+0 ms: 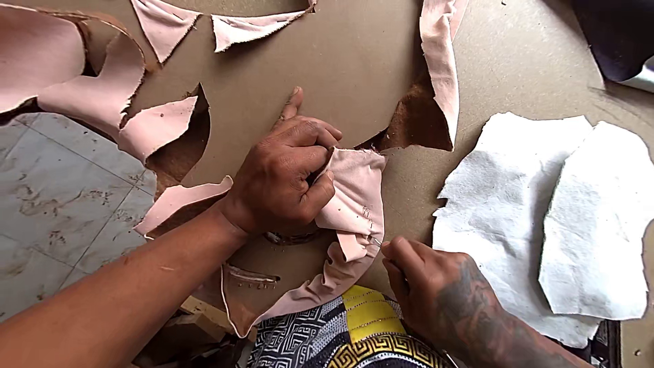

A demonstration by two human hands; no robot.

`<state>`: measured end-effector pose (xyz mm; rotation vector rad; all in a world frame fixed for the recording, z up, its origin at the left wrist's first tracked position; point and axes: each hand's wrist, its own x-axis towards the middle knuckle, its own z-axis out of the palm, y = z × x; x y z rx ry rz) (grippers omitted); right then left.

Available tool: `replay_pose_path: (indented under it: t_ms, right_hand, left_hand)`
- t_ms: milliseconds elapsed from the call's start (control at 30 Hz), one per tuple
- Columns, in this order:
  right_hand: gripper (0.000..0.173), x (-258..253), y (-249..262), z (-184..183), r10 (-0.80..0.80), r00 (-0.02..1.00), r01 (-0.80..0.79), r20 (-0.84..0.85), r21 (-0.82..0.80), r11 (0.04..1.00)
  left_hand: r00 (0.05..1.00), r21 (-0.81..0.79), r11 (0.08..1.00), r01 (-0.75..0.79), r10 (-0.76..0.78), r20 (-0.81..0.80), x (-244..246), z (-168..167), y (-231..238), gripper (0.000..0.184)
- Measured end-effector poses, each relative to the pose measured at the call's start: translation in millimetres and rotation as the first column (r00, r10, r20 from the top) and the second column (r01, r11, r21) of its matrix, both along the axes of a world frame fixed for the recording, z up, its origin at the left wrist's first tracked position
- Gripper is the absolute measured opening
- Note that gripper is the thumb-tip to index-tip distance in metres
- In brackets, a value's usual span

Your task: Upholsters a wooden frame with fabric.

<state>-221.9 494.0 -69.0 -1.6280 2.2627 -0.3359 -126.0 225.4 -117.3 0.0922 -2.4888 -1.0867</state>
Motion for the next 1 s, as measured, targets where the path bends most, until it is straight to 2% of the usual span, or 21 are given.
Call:
replay_pose_path:
  t_ms: [33,167,267,300,333,400,433,500,533,567,600,633,667,700,733,767,800,833,867,900,1000]
  right_hand:
    - [0.022,2,2,-2,0.014,1.0,-0.014,-0.022,-0.018,1.0]
    - [0.017,-5,11,-5,-0.174,0.945,0.154,0.276,0.094,0.984]
    - [0.022,-4,4,-2,0.005,0.998,-0.003,0.059,-0.033,0.999]
    - [0.021,-2,8,-4,-0.031,0.993,0.035,0.11,-0.028,0.999]
    - [0.017,-1,12,-6,-0.141,0.953,0.138,0.269,0.032,0.99]
    - [0.016,-4,19,-10,-0.344,0.763,0.284,0.547,0.195,0.939]
    - [0.015,-2,22,-14,-0.305,0.809,0.268,0.502,0.146,0.952]
    - [0.018,2,26,-24,-0.127,0.971,0.144,0.201,-0.07,0.987]
    - [0.02,7,27,-28,-0.127,0.979,0.146,0.159,-0.112,0.983]
    - [0.02,12,28,-29,-0.192,0.941,0.223,0.278,-0.085,0.971]
    - [0.019,16,29,-26,-0.299,0.783,0.347,0.546,0.016,0.938]
    - [0.02,14,29,-22,-0.387,0.404,0.442,0.829,0.194,0.876]
    - [0.023,11,32,-23,-0.374,-0.019,0.45,0.927,0.341,0.825]
    - [0.024,12,37,-27,-0.314,-0.224,0.443,0.923,0.383,0.811]
    - [0.024,14,42,-31,-0.262,-0.168,0.472,0.95,0.311,0.825]
    - [0.024,16,46,-33,-0.244,0.105,0.492,0.964,0.163,0.855]
    - [0.022,17,50,-34,-0.238,0.456,0.453,0.858,0.006,0.891]
    - [0.021,18,53,-35,-0.227,0.686,0.398,0.691,-0.095,0.913]
    - [0.02,19,56,-35,-0.229,0.806,0.358,0.546,-0.142,0.923]
    - [0.019,19,57,-35,-0.234,0.862,0.335,0.45,-0.159,0.929]
    - [0.018,16,50,-28,-0.231,0.914,0.295,0.335,-0.153,0.943]
  left_hand:
    - [1.0,-0.001,1.0,0.006,-0.006,0.0,0,0,0,0.026]
    - [1.0,0.001,1.0,-0.003,0.003,-0.001,-1,0,0,0.027]
    - [1.0,-0.006,1.0,0.004,-0.004,0.009,-1,0,0,0.026]
    - [1.0,-0.007,1.0,0.007,-0.007,0.01,-1,1,0,0.026]
    - [1.0,-0.009,1.0,0.008,-0.008,0.007,-1,1,0,0.026]
    - [1.0,-0.012,1.0,0.001,-0.001,0.0,-2,1,-1,0.026]
    - [1.0,-0.008,1.0,0.003,-0.003,0.001,-1,1,-1,0.025]
    - [1.0,-0.005,1.0,0.002,-0.002,0.0,0,1,0,0.025]
    - [1.0,-0.006,1.0,0.001,-0.001,-0.001,-1,1,-1,0.025]
    - [1.0,-0.009,1.0,0.0,0.0,-0.002,-1,1,-1,0.025]
    - [1.0,-0.015,1.0,-0.006,0.006,-0.003,-1,0,-1,0.025]
    - [1.0,-0.018,1.0,-0.012,0.012,-0.001,0,0,-1,0.025]
    - [1.0,-0.021,1.0,-0.016,0.015,-0.001,0,1,0,0.025]
    - [1.0,-0.024,1.0,-0.015,0.015,-0.001,0,1,0,0.025]
    - [1.0,-0.028,0.999,-0.014,0.014,-0.003,0,1,1,0.025]
    - [1.0,-0.035,0.999,-0.014,0.014,-0.007,0,0,0,0.025]
    - [1.0,-0.041,0.999,-0.016,0.016,-0.004,0,0,0,0.025]
    - [1.0,-0.044,0.999,-0.017,0.017,-0.002,1,0,0,0.025]
    - [1.0,-0.047,0.999,-0.017,0.017,0.0,1,1,0,0.025]
    - [1.0,-0.045,0.999,-0.014,0.014,-0.001,0,1,1,0.026]
    - [1.0,-0.047,0.999,-0.008,0.008,0.004,-1,2,0,0.026]
